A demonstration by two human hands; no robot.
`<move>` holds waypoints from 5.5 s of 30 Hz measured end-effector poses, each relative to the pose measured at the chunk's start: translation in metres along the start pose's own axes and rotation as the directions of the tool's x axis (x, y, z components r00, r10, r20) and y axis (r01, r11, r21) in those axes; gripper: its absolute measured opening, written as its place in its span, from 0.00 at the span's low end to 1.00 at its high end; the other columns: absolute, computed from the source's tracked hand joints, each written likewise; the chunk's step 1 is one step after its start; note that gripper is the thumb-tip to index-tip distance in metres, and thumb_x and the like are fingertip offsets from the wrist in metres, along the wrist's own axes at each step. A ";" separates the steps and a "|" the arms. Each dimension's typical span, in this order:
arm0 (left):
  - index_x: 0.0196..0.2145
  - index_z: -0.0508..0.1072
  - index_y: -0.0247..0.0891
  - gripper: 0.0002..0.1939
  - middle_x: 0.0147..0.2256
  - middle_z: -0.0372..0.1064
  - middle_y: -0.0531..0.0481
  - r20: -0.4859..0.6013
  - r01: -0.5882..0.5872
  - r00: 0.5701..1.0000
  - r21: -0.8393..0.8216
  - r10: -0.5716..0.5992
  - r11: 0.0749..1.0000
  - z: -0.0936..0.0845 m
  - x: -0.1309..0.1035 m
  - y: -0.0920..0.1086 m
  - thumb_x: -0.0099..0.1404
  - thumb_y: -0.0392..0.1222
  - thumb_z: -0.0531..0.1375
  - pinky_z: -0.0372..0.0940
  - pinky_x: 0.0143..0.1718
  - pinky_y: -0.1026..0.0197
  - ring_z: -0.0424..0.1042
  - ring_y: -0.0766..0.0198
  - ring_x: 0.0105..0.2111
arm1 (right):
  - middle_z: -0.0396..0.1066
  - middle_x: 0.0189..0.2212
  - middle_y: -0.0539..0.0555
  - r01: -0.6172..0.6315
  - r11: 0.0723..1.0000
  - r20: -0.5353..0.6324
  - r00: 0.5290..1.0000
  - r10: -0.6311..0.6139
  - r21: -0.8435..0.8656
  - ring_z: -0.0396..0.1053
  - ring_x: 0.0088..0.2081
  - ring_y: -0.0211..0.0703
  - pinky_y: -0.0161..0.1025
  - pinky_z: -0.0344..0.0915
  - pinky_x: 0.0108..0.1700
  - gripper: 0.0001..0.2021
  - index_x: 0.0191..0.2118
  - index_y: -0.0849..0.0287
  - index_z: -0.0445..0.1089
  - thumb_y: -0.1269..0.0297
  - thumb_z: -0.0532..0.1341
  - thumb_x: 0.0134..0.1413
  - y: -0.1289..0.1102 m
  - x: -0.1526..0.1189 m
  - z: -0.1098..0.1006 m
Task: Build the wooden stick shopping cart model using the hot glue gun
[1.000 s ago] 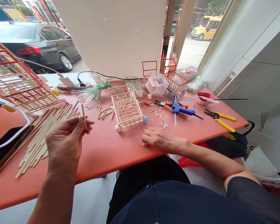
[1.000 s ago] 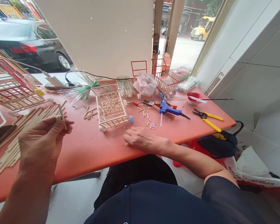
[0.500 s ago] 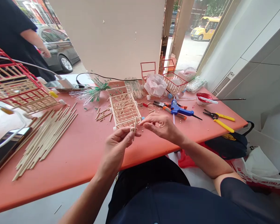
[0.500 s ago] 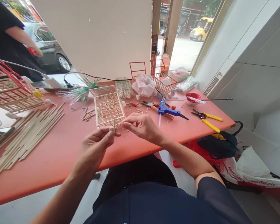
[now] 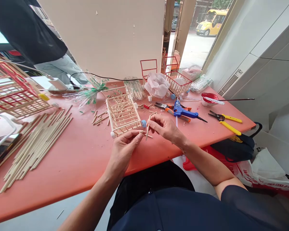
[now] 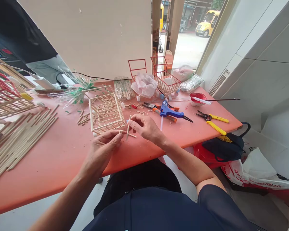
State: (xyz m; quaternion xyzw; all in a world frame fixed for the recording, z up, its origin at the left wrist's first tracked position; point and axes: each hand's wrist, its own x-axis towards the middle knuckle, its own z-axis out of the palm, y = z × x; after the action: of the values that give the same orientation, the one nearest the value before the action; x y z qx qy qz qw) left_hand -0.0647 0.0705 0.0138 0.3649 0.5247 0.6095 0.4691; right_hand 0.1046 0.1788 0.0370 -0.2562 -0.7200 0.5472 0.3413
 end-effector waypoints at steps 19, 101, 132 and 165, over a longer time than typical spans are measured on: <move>0.33 0.85 0.44 0.07 0.34 0.82 0.47 0.018 -0.242 0.964 0.473 0.265 0.847 -0.018 -0.018 -0.003 0.67 0.47 0.69 0.68 0.39 0.58 0.77 0.58 0.35 | 0.67 0.27 0.43 -0.021 0.996 0.055 0.998 0.026 -0.088 0.63 0.25 0.32 0.34 0.61 0.31 0.10 0.39 0.56 0.69 0.57 0.63 0.72 0.005 -0.018 0.006; 0.31 0.79 0.36 0.05 0.23 0.66 0.58 -0.323 0.121 0.930 0.720 0.175 0.684 -0.129 0.090 0.071 0.63 0.40 0.67 0.57 0.36 0.62 0.63 0.65 0.30 | 0.76 0.30 0.50 -0.028 0.998 -0.191 0.981 0.037 0.048 0.76 0.30 0.37 0.32 0.71 0.27 0.29 0.37 0.56 0.72 0.33 0.73 0.57 0.010 -0.002 -0.003; 0.33 0.80 0.36 0.06 0.22 0.62 0.60 -0.324 0.142 0.936 0.710 0.140 0.690 -0.136 0.093 0.065 0.65 0.41 0.68 0.54 0.34 0.62 0.59 0.66 0.29 | 0.79 0.31 0.52 -0.009 0.999 -0.192 0.981 0.017 0.040 0.76 0.31 0.38 0.33 0.72 0.28 0.26 0.36 0.55 0.72 0.34 0.72 0.60 0.009 -0.004 -0.003; 0.31 0.84 0.44 0.20 0.27 0.75 0.48 0.026 -0.026 0.999 -0.032 0.027 0.999 -0.028 -0.025 0.014 0.55 0.61 0.79 0.63 0.28 0.56 0.66 0.63 0.24 | 0.81 0.36 0.53 0.142 0.949 0.004 0.989 -0.147 -0.283 0.72 0.35 0.40 0.38 0.67 0.37 0.14 0.42 0.55 0.84 0.53 0.66 0.74 -0.007 -0.035 0.020</move>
State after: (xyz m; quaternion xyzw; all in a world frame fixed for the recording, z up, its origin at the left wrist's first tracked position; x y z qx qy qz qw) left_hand -0.0861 0.0379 0.0235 0.3724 0.5041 0.6190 0.4735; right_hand 0.1120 0.1389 0.0327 -0.2536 -0.8045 0.4104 0.3465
